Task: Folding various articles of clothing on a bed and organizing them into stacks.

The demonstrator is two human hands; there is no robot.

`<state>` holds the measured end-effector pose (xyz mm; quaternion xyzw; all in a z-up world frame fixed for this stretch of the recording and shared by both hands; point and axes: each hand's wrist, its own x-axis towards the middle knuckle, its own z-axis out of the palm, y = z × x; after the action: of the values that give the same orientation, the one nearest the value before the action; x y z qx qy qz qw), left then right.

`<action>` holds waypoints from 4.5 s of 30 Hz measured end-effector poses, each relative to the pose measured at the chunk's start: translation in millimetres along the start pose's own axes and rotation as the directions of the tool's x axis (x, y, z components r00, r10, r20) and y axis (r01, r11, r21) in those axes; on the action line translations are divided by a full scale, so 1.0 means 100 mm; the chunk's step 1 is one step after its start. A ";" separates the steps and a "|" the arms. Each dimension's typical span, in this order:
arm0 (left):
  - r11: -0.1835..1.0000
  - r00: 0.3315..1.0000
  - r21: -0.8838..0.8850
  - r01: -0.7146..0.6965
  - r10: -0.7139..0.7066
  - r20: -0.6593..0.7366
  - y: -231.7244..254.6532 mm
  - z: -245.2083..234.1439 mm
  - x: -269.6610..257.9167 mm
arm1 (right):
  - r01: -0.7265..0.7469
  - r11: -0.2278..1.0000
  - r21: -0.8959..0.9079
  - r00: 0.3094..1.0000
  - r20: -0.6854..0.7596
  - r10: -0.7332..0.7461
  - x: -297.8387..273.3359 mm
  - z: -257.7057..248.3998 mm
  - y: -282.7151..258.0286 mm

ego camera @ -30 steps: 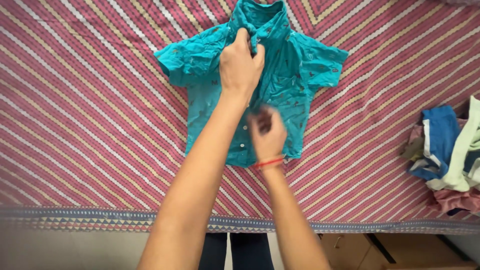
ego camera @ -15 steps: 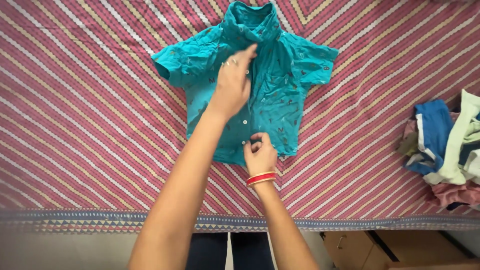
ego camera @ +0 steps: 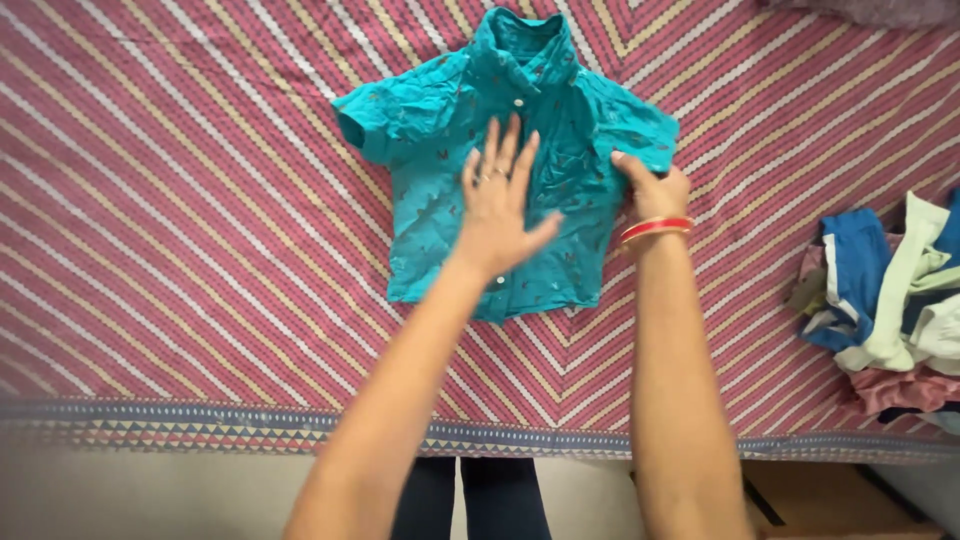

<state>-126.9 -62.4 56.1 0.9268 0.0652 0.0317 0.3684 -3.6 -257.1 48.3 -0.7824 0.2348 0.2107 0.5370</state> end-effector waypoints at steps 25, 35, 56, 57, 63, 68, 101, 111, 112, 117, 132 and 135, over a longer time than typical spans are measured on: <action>0.626 0.829 -0.728 0.278 -0.540 -0.148 -0.69 -0.50 0.13 | 0.752 0.463 -0.468 0.652 0.433 -0.622 -2.13 1.24 0.54; 0.636 0.845 -0.689 0.348 -0.531 -0.064 -0.56 -0.59 0.34 | 0.802 0.283 -0.526 0.537 0.426 -0.729 -2.08 1.08 0.51; 0.931 0.754 0.072 0.358 -0.243 -0.611 -0.59 -0.50 -0.42 | 0.777 0.012 -0.630 0.497 0.601 -0.627 -0.96 1.66 -0.25; 0.922 0.836 0.180 0.342 -0.210 -0.508 -0.63 -0.30 -0.56 | 0.789 -0.017 -0.615 0.514 0.674 -0.531 -0.80 1.71 -0.26; 0.909 0.946 0.271 0.317 -0.282 -0.160 -0.70 -0.35 -0.66 | 0.864 0.014 -0.503 0.482 0.818 -0.313 -0.47 1.84 -0.65; 0.917 0.905 0.174 0.360 -0.298 -0.303 -0.76 -0.26 -0.77 | 0.886 0.325 -0.330 0.462 0.690 -0.557 -0.49 1.69 -0.75; 0.842 0.753 -0.230 0.487 -0.539 -0.377 -0.11 -2.54 -2.11 | 0.967 -0.126 -0.221 0.104 0.795 -0.598 -2.86 1.20 -1.14; 0.397 0.756 -0.910 0.124 -0.631 -0.172 -1.34 -2.71 -3.14 | -0.171 0.983 -0.062 0.503 0.853 0.141 -3.28 2.60 -0.42; 0.387 0.745 -0.913 0.130 -0.646 -0.168 -1.45 -2.79 -3.28 | -0.176 0.981 -0.080 0.496 0.854 0.159 -3.36 2.71 -0.34; 0.291 0.650 -0.951 0.104 -0.744 -0.157 -2.17 -3.23 -3.94 | 0.105 0.903 -0.417 0.238 0.892 0.385 -3.88 3.50 -0.12; 0.116 0.565 -0.992 -0.058 -0.815 -0.129 -3.27 -4.74 -4.93 | 0.107 0.992 -0.071 0.382 0.924 0.025 -5.72 5.14 -1.24; 0.118 0.477 -0.952 -0.283 -0.843 -0.247 -3.45 -4.79 -5.03 | 0.864 0.503 -0.011 0.287 0.832 -0.475 -6.36 5.59 -1.27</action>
<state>-709.1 438.6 162.1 0.2924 0.4045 0.3929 0.7723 -480.9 397.3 325.7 -0.7443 -0.4312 0.3011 0.4117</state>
